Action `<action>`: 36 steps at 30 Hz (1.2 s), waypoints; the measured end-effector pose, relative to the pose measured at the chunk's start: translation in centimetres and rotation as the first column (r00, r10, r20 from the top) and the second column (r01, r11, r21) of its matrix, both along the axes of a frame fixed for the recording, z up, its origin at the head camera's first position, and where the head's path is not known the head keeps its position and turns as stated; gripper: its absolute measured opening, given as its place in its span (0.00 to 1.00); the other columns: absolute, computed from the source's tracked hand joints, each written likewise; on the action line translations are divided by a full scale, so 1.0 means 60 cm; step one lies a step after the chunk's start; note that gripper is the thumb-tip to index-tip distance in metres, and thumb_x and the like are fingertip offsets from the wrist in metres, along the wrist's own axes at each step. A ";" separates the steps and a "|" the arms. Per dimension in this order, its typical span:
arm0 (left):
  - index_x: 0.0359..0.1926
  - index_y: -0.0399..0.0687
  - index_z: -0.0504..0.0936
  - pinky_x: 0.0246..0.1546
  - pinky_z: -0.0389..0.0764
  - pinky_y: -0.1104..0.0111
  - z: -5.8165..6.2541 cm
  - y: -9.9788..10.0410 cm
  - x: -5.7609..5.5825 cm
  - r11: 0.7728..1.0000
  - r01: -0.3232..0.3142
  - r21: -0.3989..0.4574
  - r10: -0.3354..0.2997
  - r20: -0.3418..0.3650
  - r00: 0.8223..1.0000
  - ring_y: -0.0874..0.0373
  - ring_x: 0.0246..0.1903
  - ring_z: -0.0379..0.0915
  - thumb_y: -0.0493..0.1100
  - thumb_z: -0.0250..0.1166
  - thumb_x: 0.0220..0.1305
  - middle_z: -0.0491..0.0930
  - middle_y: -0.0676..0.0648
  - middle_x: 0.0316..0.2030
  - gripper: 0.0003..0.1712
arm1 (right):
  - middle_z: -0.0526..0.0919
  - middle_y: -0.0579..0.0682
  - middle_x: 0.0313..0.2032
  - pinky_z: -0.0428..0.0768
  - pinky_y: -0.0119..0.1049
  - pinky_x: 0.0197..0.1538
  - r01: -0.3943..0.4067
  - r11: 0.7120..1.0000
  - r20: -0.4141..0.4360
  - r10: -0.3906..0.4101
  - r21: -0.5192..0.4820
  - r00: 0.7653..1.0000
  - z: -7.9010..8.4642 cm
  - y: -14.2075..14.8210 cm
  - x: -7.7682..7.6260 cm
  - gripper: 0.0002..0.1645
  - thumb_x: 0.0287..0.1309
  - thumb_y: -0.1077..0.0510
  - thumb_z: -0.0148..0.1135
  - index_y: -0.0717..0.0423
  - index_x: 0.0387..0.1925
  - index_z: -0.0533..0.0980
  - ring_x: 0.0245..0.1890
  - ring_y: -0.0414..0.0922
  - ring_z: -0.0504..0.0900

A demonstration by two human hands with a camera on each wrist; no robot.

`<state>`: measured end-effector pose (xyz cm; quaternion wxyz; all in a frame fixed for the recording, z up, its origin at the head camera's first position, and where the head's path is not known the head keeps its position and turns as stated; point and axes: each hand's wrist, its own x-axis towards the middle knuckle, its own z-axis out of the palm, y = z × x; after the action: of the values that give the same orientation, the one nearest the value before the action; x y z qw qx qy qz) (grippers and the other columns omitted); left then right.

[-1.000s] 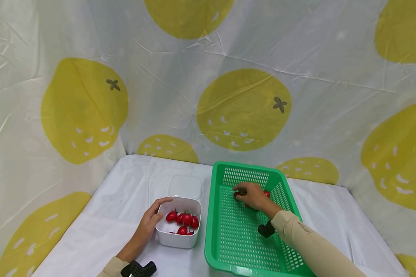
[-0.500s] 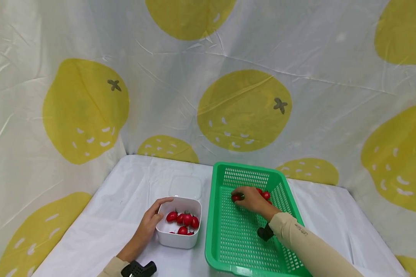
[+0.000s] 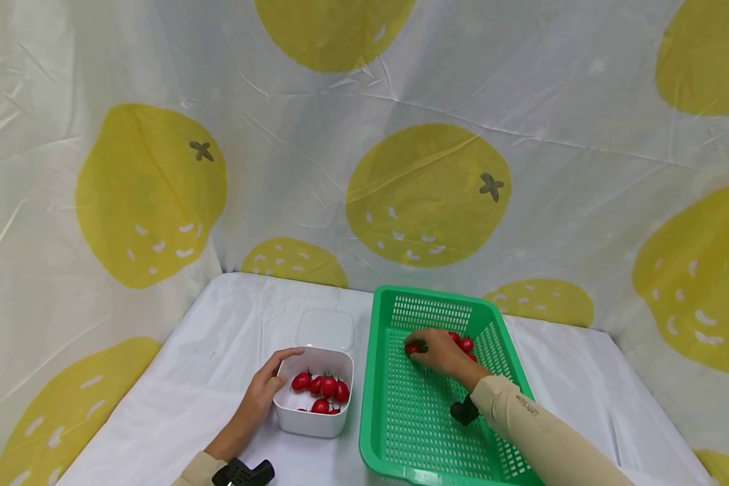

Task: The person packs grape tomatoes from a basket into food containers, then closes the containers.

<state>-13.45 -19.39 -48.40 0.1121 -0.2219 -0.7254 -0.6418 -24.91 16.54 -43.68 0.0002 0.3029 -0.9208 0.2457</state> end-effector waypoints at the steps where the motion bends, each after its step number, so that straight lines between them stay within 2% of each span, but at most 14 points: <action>1: 0.63 0.41 0.70 0.65 0.48 0.82 0.001 0.000 0.001 1.000 0.001 0.002 -0.001 0.001 1.000 0.63 0.67 0.57 0.26 0.42 0.63 0.70 0.38 0.61 0.28 | 0.85 0.50 0.41 0.80 0.45 0.46 0.003 1.000 0.007 -0.003 -0.001 1.000 0.000 0.000 0.001 0.13 0.53 0.66 0.68 0.60 0.43 0.83 0.42 0.48 0.82; 10: 0.63 0.42 0.71 0.65 0.48 0.82 0.000 0.003 0.004 1.000 -0.012 0.009 0.012 0.023 1.000 0.64 0.66 0.57 0.26 0.42 0.63 0.70 0.40 0.61 0.29 | 0.85 0.50 0.41 0.81 0.44 0.45 0.000 1.000 0.008 0.000 -0.021 1.000 0.002 -0.002 0.006 0.13 0.55 0.65 0.67 0.60 0.43 0.82 0.41 0.47 0.82; 20: 0.64 0.43 0.70 0.66 0.48 0.81 -0.001 0.000 0.001 1.000 0.008 0.000 -0.008 0.006 1.000 0.64 0.67 0.57 0.27 0.41 0.64 0.70 0.40 0.62 0.29 | 0.85 0.52 0.42 0.81 0.45 0.45 -0.024 0.999 -0.051 0.022 -0.047 0.998 0.010 -0.008 0.008 0.13 0.56 0.65 0.66 0.62 0.45 0.82 0.42 0.49 0.83; 25: 0.63 0.43 0.70 0.66 0.48 0.81 0.001 0.001 0.000 1.000 -0.003 0.004 0.003 0.007 1.000 0.62 0.67 0.58 0.27 0.42 0.64 0.70 0.41 0.61 0.28 | 0.85 0.52 0.43 0.82 0.47 0.45 -0.029 0.996 -0.072 0.023 -0.088 0.997 0.016 -0.011 0.010 0.14 0.57 0.66 0.66 0.62 0.46 0.81 0.43 0.50 0.83; 36: 0.63 0.45 0.71 0.65 0.49 0.82 0.000 0.003 0.002 1.000 -0.023 0.006 0.023 0.042 0.999 0.62 0.67 0.57 0.26 0.42 0.62 0.71 0.42 0.61 0.29 | 0.84 0.53 0.45 0.83 0.37 0.43 0.003 0.987 -0.016 -0.005 -0.162 1.000 0.035 -0.015 0.021 0.16 0.60 0.63 0.64 0.60 0.50 0.80 0.45 0.50 0.83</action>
<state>-13.36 -19.21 -48.39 0.1047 -0.1997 -0.7281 -0.6473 -23.64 15.66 -41.59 0.0327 0.3021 -0.8983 0.3174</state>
